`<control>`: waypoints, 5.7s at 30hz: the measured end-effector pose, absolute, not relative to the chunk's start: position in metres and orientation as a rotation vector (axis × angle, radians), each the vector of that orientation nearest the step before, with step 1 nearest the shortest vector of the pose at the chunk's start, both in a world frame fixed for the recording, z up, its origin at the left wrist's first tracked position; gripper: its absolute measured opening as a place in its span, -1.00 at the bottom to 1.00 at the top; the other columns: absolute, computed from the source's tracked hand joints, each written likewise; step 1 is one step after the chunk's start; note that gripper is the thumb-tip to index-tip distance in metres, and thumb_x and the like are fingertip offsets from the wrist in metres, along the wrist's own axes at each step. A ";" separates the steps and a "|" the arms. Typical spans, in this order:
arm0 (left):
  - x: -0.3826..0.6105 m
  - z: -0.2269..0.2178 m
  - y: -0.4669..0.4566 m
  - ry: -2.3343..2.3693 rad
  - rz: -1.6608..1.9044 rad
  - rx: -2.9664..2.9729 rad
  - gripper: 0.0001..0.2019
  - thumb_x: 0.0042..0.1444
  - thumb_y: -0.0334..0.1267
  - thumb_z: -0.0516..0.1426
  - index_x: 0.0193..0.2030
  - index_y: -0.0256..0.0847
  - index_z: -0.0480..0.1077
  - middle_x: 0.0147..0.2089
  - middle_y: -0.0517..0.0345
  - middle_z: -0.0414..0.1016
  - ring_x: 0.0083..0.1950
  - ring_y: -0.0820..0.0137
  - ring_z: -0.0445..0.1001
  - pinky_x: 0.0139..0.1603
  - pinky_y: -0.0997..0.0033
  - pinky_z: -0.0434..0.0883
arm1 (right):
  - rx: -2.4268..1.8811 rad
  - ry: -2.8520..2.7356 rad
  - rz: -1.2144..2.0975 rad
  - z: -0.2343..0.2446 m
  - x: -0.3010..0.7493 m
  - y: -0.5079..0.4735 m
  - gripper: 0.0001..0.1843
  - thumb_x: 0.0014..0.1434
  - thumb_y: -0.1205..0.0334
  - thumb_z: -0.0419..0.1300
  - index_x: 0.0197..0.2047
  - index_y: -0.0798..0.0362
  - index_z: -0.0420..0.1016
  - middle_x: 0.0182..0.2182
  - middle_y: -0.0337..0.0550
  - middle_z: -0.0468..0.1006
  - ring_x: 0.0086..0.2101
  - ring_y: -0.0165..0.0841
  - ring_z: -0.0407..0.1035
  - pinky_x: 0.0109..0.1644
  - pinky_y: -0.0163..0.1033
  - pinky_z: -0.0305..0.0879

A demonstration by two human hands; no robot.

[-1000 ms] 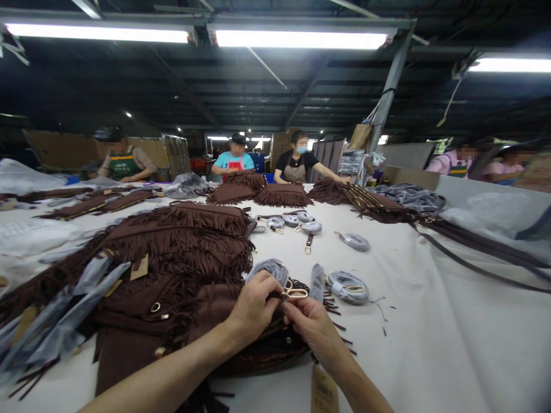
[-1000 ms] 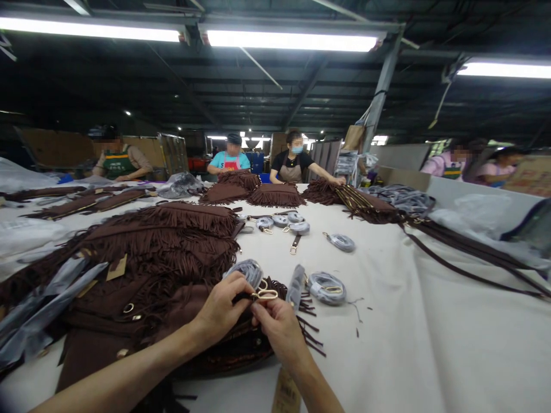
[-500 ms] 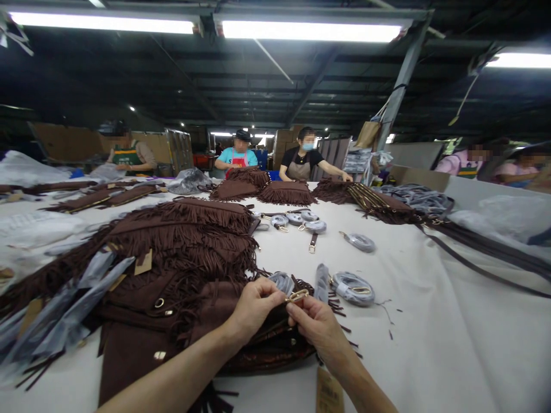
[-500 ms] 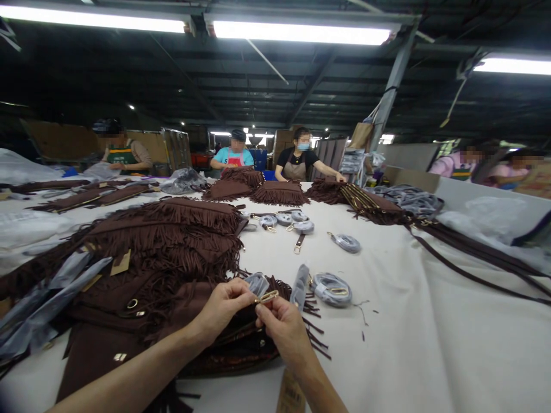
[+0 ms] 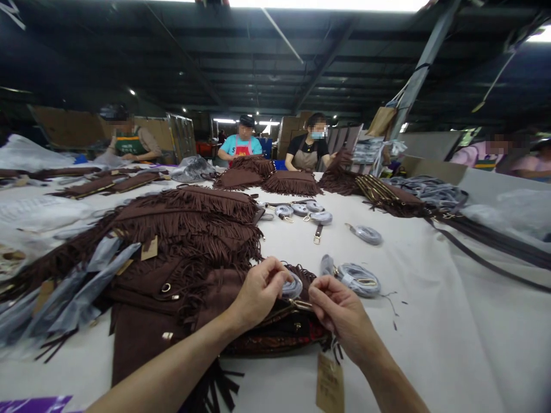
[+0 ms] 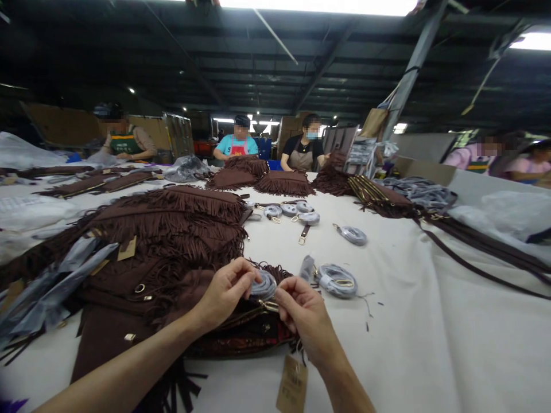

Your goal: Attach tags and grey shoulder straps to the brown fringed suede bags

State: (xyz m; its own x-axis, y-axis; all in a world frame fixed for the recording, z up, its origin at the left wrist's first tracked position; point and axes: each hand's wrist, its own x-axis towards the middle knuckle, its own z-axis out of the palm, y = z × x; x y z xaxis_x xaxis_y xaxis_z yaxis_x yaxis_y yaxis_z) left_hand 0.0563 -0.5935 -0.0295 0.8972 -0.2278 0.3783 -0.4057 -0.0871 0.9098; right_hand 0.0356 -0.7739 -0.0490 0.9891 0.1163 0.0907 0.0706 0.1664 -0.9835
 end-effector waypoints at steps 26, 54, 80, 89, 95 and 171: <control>0.048 -0.042 -0.596 -0.503 0.051 1.734 -0.89 0.08 -0.41 0.06 -0.44 -0.24 0.37 -0.47 0.23 0.38 -0.42 0.48 0.31 -0.37 0.52 0.26 | -1.522 -0.153 -0.082 -0.056 0.035 -0.763 -0.56 -0.06 -0.16 0.45 -0.36 0.05 0.56 -0.56 -0.24 0.54 -0.56 -0.37 0.47 -0.44 -0.32 0.52; 0.067 -0.029 -0.580 -0.434 0.244 2.373 -0.81 0.19 -0.32 0.02 -0.13 -0.25 0.41 -0.08 0.00 0.48 -0.02 0.25 0.39 0.07 0.28 0.30 | -1.809 -0.255 -0.594 -0.051 0.039 -0.785 -0.68 0.25 -0.05 0.19 -0.31 0.05 0.51 -0.63 -0.34 0.33 -0.64 -0.44 0.17 -0.60 -0.36 0.15; 0.006 -0.022 -0.512 -0.929 0.070 3.023 -0.77 0.09 -0.40 0.15 -0.08 -0.28 0.39 -0.07 -0.09 0.48 -0.04 0.11 0.46 -0.05 0.14 0.43 | -1.417 -0.336 -0.172 -0.043 0.034 -0.796 -0.67 0.10 0.04 0.40 -0.18 -0.01 0.42 -0.52 -0.37 0.44 -0.66 -0.50 0.31 -0.63 -0.46 0.28; 0.046 0.017 -0.504 -0.586 0.162 2.976 -0.82 0.19 -0.36 0.03 -0.29 -0.18 0.47 -0.29 0.04 0.58 -0.19 0.23 0.55 -0.21 0.38 0.40 | -1.701 -0.986 -0.334 -0.033 0.004 -0.766 -0.80 0.15 0.40 0.28 -0.18 -0.05 0.44 -0.23 -0.14 0.52 -0.28 -0.30 0.47 -0.27 -0.33 0.45; 0.039 0.034 -0.505 -0.638 0.198 2.883 -0.79 0.25 -0.25 0.04 -0.34 -0.20 0.46 -0.33 0.05 0.56 -0.23 0.25 0.53 -0.24 0.41 0.37 | -2.432 -1.206 -0.649 -0.064 0.005 -0.732 -0.71 0.17 0.47 0.00 -0.15 0.06 0.47 -0.25 -0.03 0.54 -0.42 -0.28 0.48 -0.43 -0.32 0.34; -0.026 -0.008 -0.437 -0.563 -0.151 2.143 -0.63 0.25 -0.05 -0.05 -0.48 -0.25 0.26 -0.45 0.24 0.27 -0.38 0.45 0.25 -0.36 0.49 0.20 | -2.046 -0.508 -0.178 -0.026 -0.060 -0.610 -0.84 0.03 0.47 0.33 -0.37 0.04 0.47 -0.42 -0.30 0.42 -0.35 -0.36 0.37 -0.27 -0.35 0.24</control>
State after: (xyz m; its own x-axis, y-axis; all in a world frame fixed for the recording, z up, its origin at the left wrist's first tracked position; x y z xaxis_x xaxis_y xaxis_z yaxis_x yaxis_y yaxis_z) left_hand -0.0261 -0.4367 -0.0080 0.8895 -0.4467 0.0965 -0.3387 -0.5024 0.7955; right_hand -0.0603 -0.6096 -0.0261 0.9018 0.2804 0.3288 0.4243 -0.4307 -0.7965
